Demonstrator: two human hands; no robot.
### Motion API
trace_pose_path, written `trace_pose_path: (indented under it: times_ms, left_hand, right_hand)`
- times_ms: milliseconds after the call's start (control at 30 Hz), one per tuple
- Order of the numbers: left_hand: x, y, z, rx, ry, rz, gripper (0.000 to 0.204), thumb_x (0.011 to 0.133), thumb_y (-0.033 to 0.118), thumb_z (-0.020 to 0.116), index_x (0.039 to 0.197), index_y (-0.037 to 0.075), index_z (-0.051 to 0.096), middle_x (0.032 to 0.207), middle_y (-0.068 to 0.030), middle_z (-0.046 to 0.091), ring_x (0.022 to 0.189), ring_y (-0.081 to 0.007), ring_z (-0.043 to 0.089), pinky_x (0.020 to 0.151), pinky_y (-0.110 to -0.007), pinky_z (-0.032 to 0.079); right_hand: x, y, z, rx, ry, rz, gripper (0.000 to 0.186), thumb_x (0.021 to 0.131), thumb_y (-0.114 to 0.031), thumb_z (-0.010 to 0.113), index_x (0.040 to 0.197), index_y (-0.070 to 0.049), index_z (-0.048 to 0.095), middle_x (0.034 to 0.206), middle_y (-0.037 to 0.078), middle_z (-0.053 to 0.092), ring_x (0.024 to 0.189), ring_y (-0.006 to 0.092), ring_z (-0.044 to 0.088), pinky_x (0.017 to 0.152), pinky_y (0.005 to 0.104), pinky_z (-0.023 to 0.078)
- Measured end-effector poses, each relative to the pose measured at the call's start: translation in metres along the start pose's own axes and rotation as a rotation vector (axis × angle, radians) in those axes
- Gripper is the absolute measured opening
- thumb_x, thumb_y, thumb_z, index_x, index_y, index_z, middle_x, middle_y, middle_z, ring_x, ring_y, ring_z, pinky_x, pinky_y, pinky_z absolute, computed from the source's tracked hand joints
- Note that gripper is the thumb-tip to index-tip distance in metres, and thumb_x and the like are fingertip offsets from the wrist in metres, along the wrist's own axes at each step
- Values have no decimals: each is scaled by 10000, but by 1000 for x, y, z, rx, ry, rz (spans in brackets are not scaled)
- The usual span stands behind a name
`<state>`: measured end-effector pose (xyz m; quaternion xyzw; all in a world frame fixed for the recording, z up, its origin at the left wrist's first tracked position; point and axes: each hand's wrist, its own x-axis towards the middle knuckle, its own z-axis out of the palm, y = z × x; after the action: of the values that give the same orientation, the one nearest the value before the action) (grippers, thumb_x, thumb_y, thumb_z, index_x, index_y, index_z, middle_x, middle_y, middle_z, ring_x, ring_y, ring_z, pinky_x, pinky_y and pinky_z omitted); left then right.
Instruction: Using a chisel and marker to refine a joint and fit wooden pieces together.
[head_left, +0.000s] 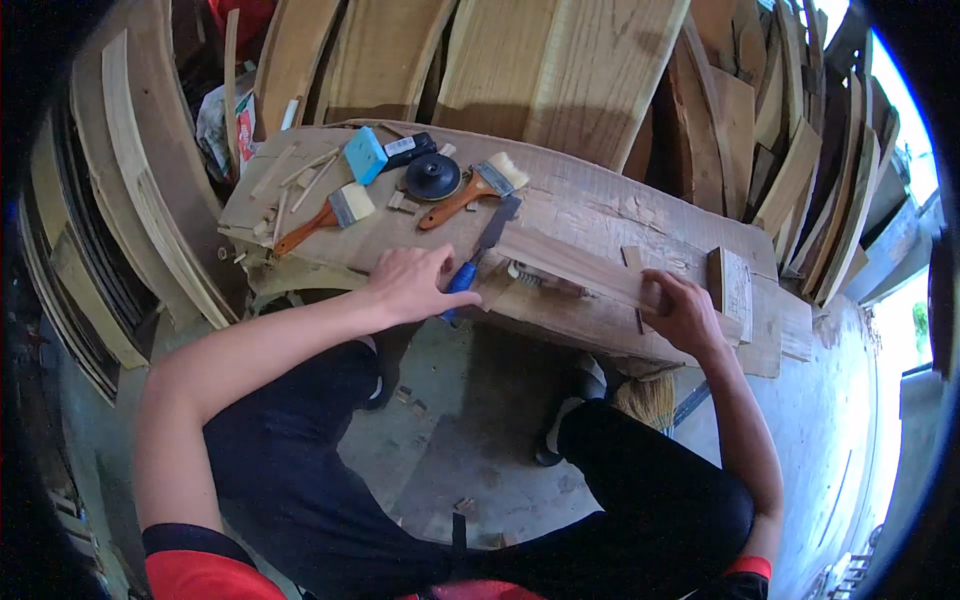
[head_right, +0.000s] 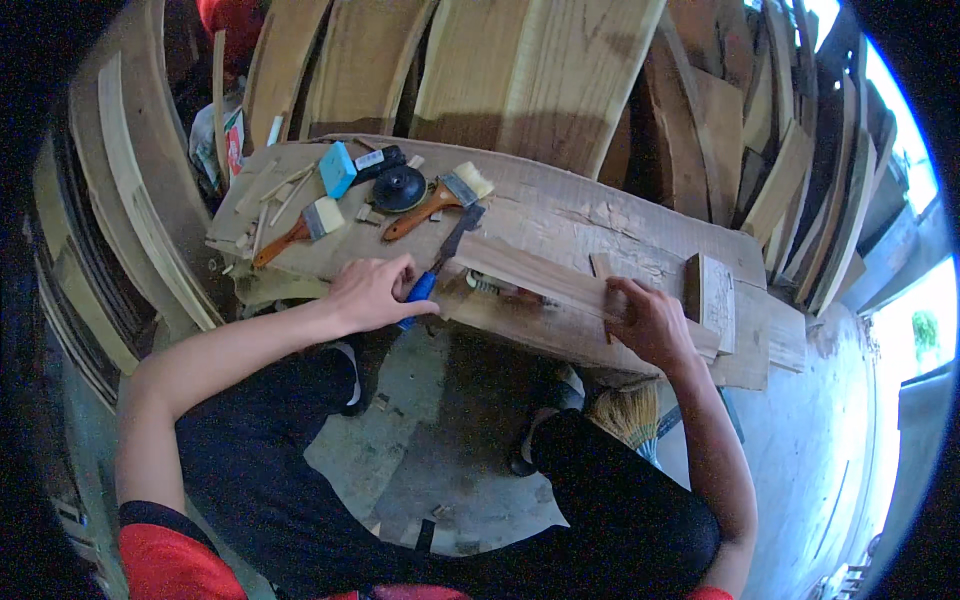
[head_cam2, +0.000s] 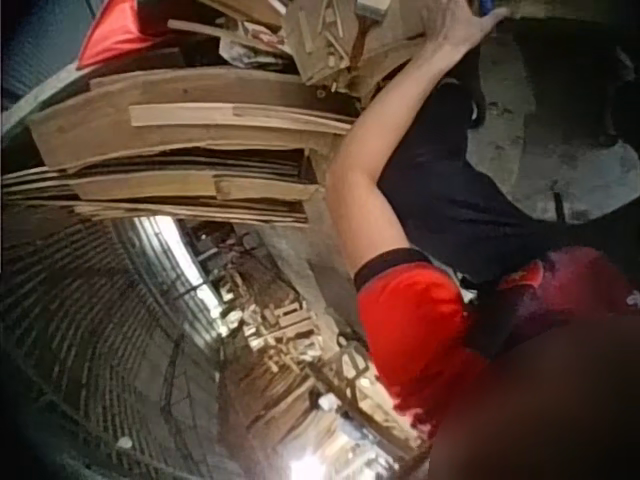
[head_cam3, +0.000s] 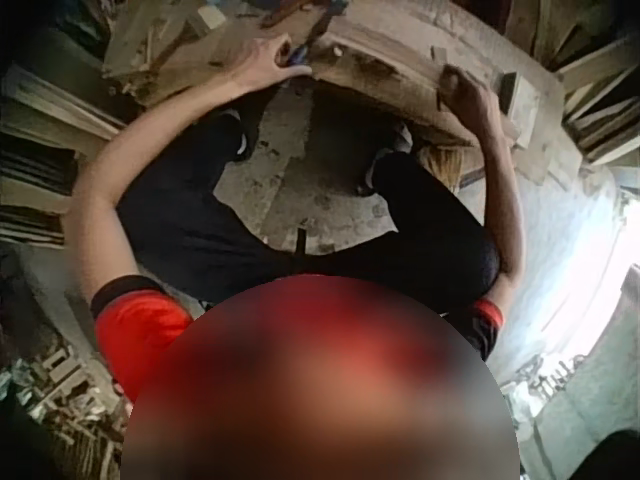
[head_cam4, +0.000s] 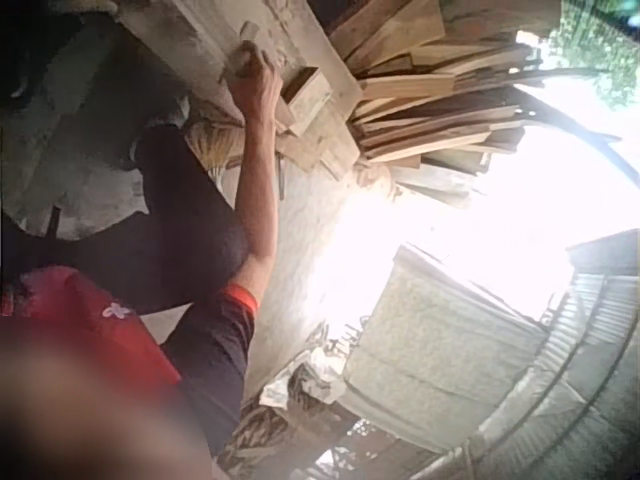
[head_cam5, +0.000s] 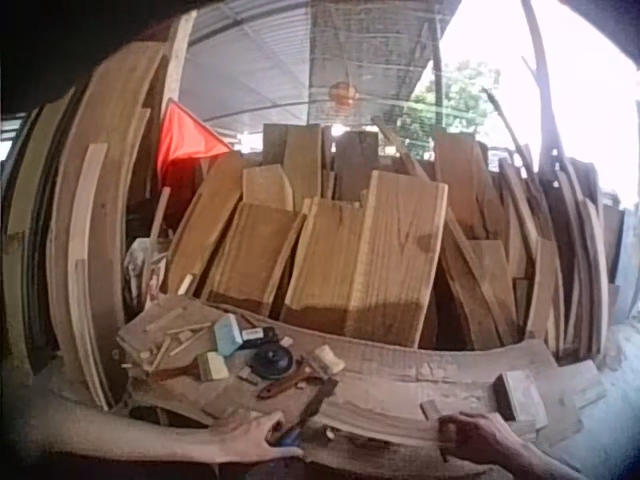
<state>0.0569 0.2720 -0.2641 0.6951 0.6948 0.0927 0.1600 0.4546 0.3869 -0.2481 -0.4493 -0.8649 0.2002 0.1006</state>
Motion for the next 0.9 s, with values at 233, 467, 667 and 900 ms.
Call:
trace_pose_path:
  times_ms: [233, 467, 667, 900]
  left_hand:
    - [2, -26, 0, 158, 60, -23, 507, 864, 502, 707, 1073, 45, 640, 853, -145, 718, 833, -363, 703, 774, -495, 531]
    - [-22, 12, -14, 337, 418, 497, 481, 816, 333, 777, 1163, 77, 564, 1193, -139, 552, 1142, -339, 572, 916, -447, 477]
    - [-64, 38, 34, 530, -680, 633, 518, 869, 395, 727, 1246, 65, 596, 1136, -135, 639, 1049, -299, 651, 834, -416, 536]
    - [-139, 64, 271, 363, -419, 1100, 896, 940, 571, 615, 1646, 235, 179, 1671, -131, 261, 1434, -381, 423, 1110, -623, 397]
  right_hand:
    - [-6, 2, 37, -121, -94, 4, 618, 833, -398, 843, 1334, -113, 619, 1169, 179, 714, 945, 321, 745, 830, 447, 607]
    - [-3, -13, 51, -133, 4, -25, 549, 895, -449, 770, 1293, -118, 586, 1098, 151, 680, 823, 322, 718, 758, 440, 598]
    - [-2, -21, 58, -166, -33, -92, 557, 904, -485, 720, 1290, -115, 564, 1094, 170, 671, 957, 421, 680, 805, 507, 546]
    - [-11, 2, 55, -26, -93, 34, 587, 922, -496, 702, 1324, -97, 550, 1139, 221, 670, 991, 442, 671, 848, 512, 536]
